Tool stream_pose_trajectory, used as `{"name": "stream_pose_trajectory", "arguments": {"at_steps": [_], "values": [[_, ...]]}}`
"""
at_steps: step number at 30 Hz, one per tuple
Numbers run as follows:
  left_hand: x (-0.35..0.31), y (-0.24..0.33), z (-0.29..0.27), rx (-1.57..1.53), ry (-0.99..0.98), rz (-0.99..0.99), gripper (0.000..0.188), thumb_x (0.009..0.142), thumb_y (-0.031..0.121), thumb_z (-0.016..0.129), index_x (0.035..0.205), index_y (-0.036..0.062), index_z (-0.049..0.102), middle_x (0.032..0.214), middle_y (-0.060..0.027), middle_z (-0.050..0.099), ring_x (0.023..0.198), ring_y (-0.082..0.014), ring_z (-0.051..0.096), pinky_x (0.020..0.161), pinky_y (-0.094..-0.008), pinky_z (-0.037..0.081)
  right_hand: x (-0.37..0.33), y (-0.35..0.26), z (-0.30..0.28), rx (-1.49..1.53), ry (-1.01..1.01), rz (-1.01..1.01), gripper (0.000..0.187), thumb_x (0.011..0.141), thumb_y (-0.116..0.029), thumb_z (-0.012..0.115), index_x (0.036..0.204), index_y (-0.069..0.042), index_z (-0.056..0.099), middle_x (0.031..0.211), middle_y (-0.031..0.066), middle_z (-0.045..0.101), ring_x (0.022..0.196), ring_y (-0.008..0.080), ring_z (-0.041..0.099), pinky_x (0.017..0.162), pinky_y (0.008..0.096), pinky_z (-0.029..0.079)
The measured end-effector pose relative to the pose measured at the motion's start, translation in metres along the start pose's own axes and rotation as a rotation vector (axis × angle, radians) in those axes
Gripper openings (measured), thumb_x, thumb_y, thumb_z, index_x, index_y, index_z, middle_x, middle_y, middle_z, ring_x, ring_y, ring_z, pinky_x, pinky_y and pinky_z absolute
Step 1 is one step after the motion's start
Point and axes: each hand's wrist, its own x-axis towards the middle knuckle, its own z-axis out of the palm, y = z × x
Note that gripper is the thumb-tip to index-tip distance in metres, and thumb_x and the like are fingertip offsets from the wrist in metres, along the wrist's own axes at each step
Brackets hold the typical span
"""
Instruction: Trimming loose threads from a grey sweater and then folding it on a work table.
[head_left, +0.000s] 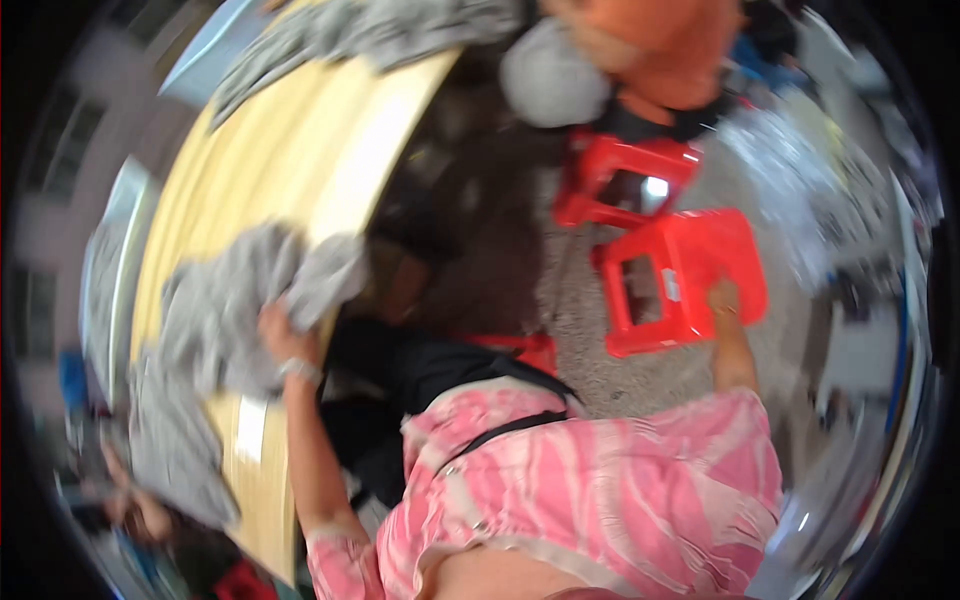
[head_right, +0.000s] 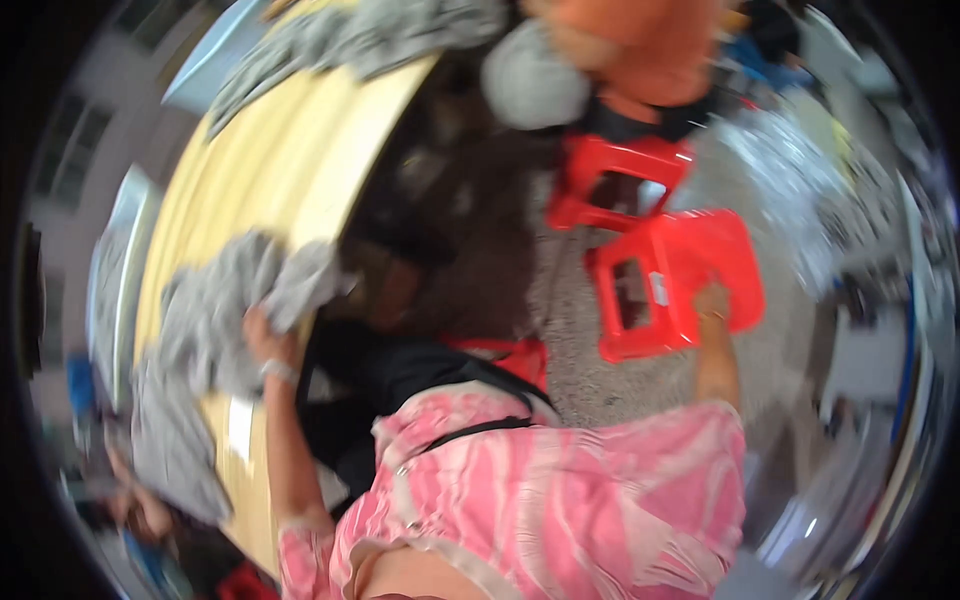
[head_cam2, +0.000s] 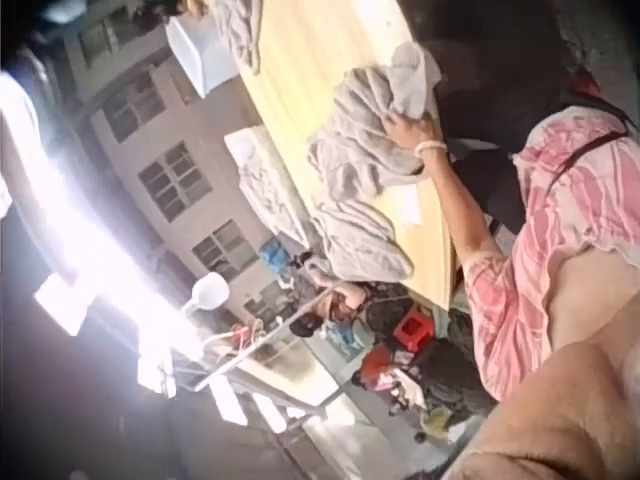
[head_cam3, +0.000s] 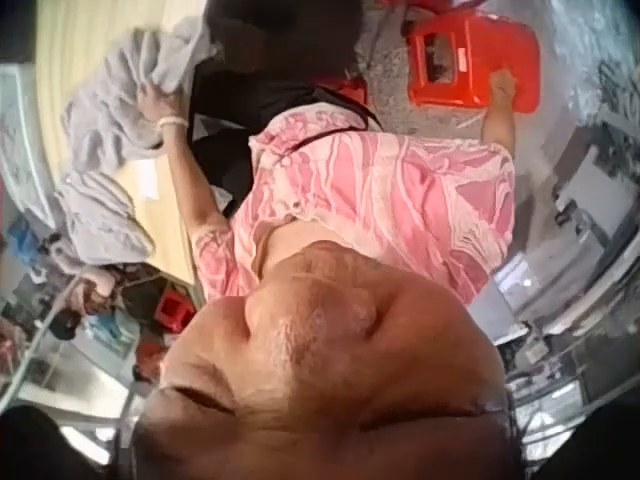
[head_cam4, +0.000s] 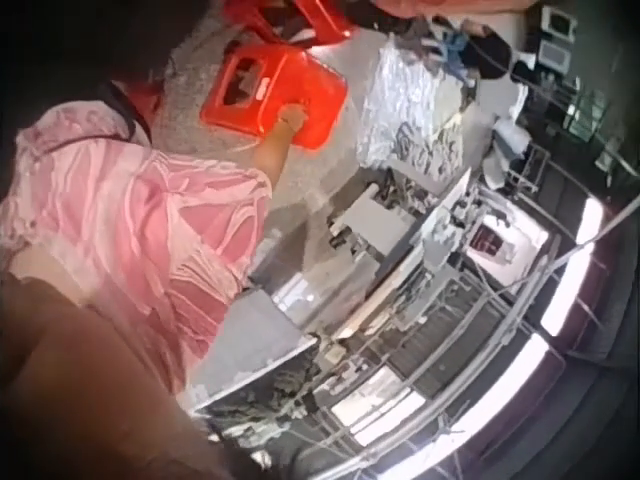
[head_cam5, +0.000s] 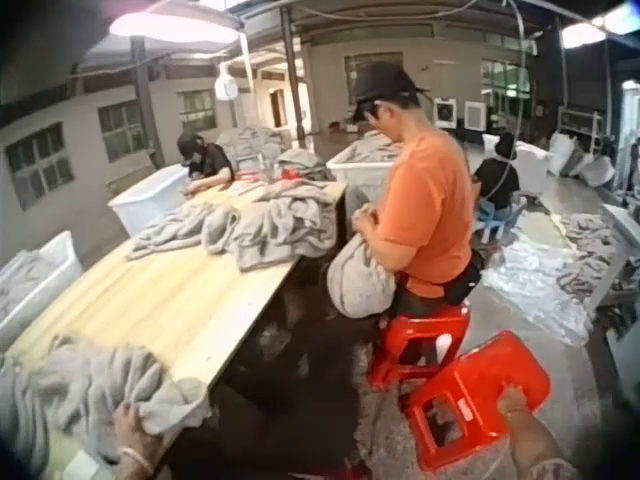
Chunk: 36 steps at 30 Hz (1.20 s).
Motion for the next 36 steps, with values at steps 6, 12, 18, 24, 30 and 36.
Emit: {"name": "stream_pose_trajectory", "arguments": {"at_steps": [6, 12, 18, 24, 30, 36], "values": [[-0.027, 0.013, -0.036, 0.082, -0.078, 0.117, 0.073, 0.066, 0.010, 0.069, 0.133, 0.0092, 0.041, 0.127, -0.0205, 0.044, 0.116, -0.0394, 0.041, 0.097, -0.0432, 0.034, -0.046, -0.114, -0.111, -0.271, -0.076, 0.072, 0.035, 0.084, -0.028, 0.052, 0.108, -0.003, 0.058, 0.109, 0.0207, 0.059, 0.106, 0.0355, 0.056, 0.086, 0.0456, 0.048], [-0.078, -0.018, -0.096, 0.200, 0.046, -0.121, 0.071, 0.065, 0.005, 0.066, 0.132, 0.0108, 0.043, 0.128, -0.0185, 0.044, 0.121, -0.0365, 0.039, 0.101, -0.0511, 0.028, -0.048, -0.284, -0.161, 0.232, -0.272, -0.771, 0.045, 0.082, -0.026, 0.063, 0.118, -0.001, 0.054, 0.111, 0.0232, 0.058, 0.105, 0.0337, 0.055, 0.088, 0.0405, 0.044], [-0.146, -0.087, -0.128, 0.005, -0.055, -0.262, 0.054, 0.063, -0.007, 0.054, 0.114, 0.0109, 0.059, 0.120, -0.0168, 0.052, 0.107, -0.0352, 0.050, 0.094, -0.0438, 0.037, -0.145, -0.510, -0.249, 0.532, -0.053, -1.404, 0.032, 0.081, -0.010, 0.061, 0.112, -0.003, 0.056, 0.096, 0.0153, 0.059, 0.085, 0.0294, 0.059, 0.075, 0.0344, 0.048], [-0.193, -0.090, -0.179, -0.051, 0.067, -0.381, 0.050, 0.063, -0.004, 0.055, 0.111, 0.0084, 0.060, 0.089, -0.0092, 0.062, 0.083, -0.0273, 0.057, 0.080, -0.0380, 0.039, -0.292, -0.642, -0.294, 0.566, -0.091, -2.130, 0.050, 0.071, -0.019, 0.072, 0.117, -0.007, 0.056, 0.111, 0.0134, 0.057, 0.099, 0.0300, 0.055, 0.085, 0.0369, 0.045], [-0.170, -0.074, -0.215, -0.053, 0.135, -0.300, 0.044, 0.062, -0.002, 0.060, 0.105, 0.0073, 0.061, 0.081, -0.0062, 0.061, 0.074, -0.0235, 0.057, 0.090, -0.0410, 0.037, -0.410, -0.658, -0.244, 0.531, -0.476, -2.348, 0.065, 0.073, -0.029, 0.070, 0.129, -0.009, 0.044, 0.106, 0.0129, 0.057, 0.095, 0.0268, 0.055, 0.083, 0.0372, 0.044], [-0.144, -0.089, -0.203, -0.066, 0.105, -0.145, 0.040, 0.060, -0.002, 0.067, 0.098, 0.0074, 0.061, 0.077, -0.0060, 0.060, 0.071, -0.0226, 0.058, 0.091, -0.0440, 0.039, -0.373, -0.671, -0.268, 1.005, -1.020, -1.763, 0.033, 0.075, -0.003, 0.052, 0.108, -0.003, 0.058, 0.098, 0.0095, 0.062, 0.090, 0.0162, 0.060, 0.080, 0.0293, 0.049]]}}
